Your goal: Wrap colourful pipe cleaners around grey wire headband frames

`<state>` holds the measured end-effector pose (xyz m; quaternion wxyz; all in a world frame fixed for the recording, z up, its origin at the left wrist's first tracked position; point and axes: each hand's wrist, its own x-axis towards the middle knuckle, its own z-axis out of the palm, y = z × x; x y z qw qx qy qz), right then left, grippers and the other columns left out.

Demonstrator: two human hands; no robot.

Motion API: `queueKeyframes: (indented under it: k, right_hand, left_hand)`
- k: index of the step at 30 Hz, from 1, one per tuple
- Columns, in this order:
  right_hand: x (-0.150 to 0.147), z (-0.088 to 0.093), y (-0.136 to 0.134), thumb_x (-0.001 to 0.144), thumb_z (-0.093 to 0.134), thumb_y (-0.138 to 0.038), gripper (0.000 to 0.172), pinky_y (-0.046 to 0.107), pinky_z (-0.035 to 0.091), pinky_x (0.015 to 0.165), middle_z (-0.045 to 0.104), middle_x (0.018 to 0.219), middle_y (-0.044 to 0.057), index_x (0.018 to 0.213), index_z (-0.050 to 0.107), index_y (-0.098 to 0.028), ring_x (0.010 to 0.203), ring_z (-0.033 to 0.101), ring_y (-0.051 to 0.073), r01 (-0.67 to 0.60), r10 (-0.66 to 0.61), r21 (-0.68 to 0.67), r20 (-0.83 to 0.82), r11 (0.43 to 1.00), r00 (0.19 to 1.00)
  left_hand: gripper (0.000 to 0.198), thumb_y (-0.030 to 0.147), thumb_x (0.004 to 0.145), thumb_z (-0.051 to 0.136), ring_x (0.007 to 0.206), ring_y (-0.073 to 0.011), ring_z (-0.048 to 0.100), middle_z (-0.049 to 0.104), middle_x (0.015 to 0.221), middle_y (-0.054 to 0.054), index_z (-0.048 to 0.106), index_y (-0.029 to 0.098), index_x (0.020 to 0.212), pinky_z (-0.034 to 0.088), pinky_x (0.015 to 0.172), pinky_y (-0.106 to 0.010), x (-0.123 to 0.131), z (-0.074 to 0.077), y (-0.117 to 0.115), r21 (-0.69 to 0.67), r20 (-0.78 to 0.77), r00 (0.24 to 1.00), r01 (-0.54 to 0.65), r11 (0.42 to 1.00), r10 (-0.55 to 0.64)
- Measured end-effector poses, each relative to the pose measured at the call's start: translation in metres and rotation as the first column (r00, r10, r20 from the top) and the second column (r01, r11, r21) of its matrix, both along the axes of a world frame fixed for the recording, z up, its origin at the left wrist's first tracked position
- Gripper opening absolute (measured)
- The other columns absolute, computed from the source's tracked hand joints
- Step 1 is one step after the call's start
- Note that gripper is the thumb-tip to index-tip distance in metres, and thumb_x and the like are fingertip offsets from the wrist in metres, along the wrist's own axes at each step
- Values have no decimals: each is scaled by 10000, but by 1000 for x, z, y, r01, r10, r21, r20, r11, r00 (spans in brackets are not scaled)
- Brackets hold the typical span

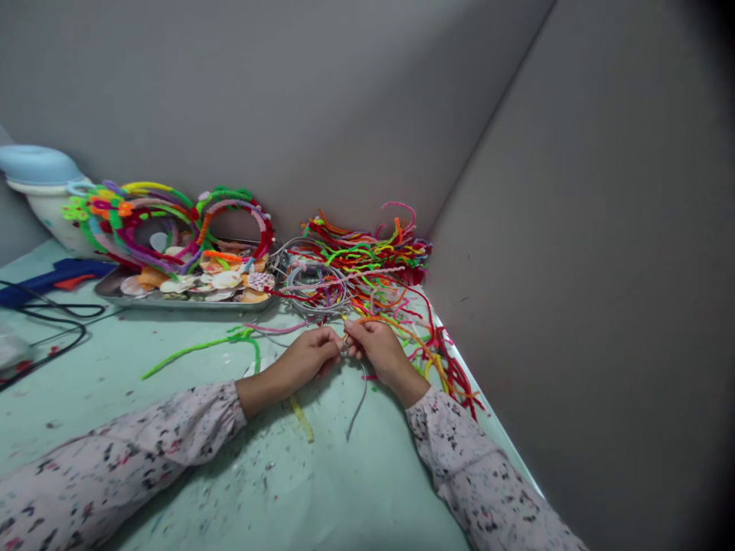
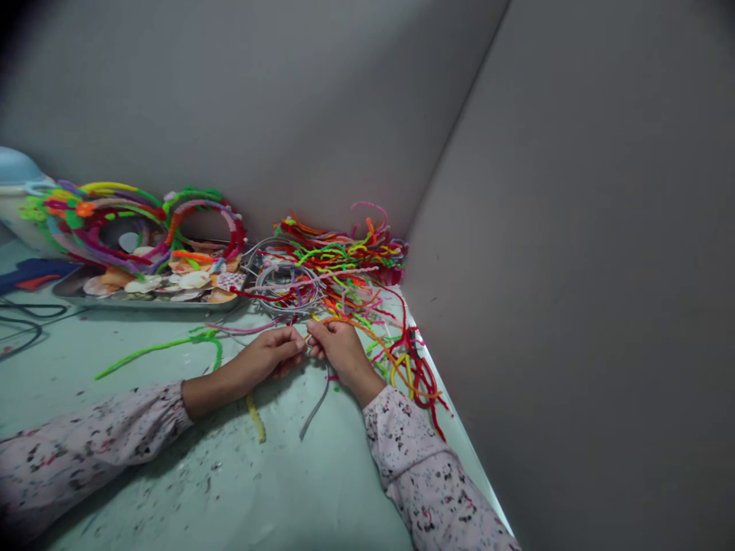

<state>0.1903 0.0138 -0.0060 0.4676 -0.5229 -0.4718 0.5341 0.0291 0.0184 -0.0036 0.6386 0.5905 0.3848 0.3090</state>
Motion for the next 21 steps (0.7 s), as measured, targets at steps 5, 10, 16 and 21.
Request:
queueKeyframes:
  k: [5,10,16,21]
  right_hand:
    - [4,-2,4,754,679,-502,360,186,375,435,608,580,-14,689,628,-152,467,514,69,22,-21,21,-47,1000,999]
    - [15,10,9,719,709,-470,321,190,354,430,592,643,-23,772,629,-163,481,482,66,184,-169,75,-177,980,970]
    - [29,22,14,734,686,-504,341,201,365,438,575,650,-27,836,623,-184,486,466,71,377,-321,128,-320,917,891]
    - [45,29,19,763,651,-509,326,198,313,403,499,591,-54,807,618,-188,445,411,57,465,-398,187,-308,865,864]
  left_hand:
    - [170,326,748,576,394,-55,422,570,600,24,530,165,718,229,379,-185,1,-1,1,-86,0,1000,-28,996,28]
    - [143,310,724,543,364,-51,412,559,572,32,520,169,712,223,363,-181,3,2,1,-149,23,998,-60,987,64]
    - [114,283,714,498,364,-56,386,518,535,35,509,175,679,203,365,-191,2,2,0,-121,-1,999,-51,991,51]
    - [139,274,717,454,402,-73,363,459,506,37,472,184,614,224,392,-201,1,3,-2,-27,-53,999,-11,1000,10]
